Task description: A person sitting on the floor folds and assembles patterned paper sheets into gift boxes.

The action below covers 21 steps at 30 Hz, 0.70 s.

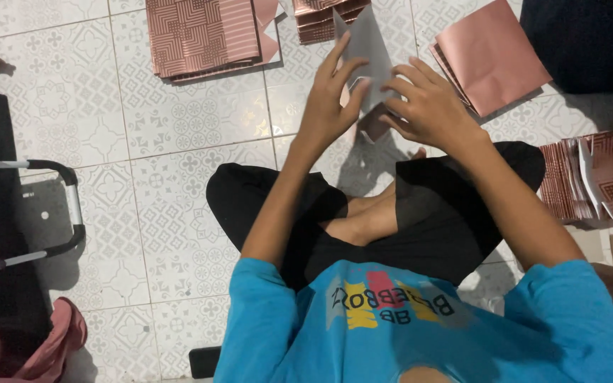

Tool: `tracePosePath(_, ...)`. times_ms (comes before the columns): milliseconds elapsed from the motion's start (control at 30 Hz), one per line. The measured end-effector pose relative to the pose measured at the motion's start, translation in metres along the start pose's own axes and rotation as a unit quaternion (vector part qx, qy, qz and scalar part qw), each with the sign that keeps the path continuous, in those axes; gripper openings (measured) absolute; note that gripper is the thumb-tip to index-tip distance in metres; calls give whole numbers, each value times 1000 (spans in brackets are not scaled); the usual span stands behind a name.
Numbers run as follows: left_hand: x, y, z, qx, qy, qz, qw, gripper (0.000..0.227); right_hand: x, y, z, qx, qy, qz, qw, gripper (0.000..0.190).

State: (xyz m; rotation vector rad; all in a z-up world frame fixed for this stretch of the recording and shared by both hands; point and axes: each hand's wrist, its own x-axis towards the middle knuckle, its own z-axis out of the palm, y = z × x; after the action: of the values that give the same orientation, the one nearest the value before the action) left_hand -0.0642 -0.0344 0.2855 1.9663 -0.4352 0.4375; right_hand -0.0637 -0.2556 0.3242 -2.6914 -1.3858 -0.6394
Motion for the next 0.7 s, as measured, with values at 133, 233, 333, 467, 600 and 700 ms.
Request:
tracePosePath(133,-5,14,-11,162,-76,79,981,50,7,4,5,-2,18,27,999,33)
tracePosePath(233,-14,11,-15,234,-137,98,958,58,9,11,10,-3,-11,17,1000,30)
tracePosePath(333,-15,9,-16,269,-157,130,941,47,15,11,5,12,-105,21,994,17)
tracePosePath(467,-10,15,-20,290,-157,148,932,41,31,7,-3,86,-216,30,972,23)
tracePosePath(600,-18,13,-22,299,-198,120,926,51,31,10,15,62,-217,4,974,21)
tracePosePath(700,-23,3,-18,331,-193,117,916,55,32,9,20,75,-239,9,968,22)
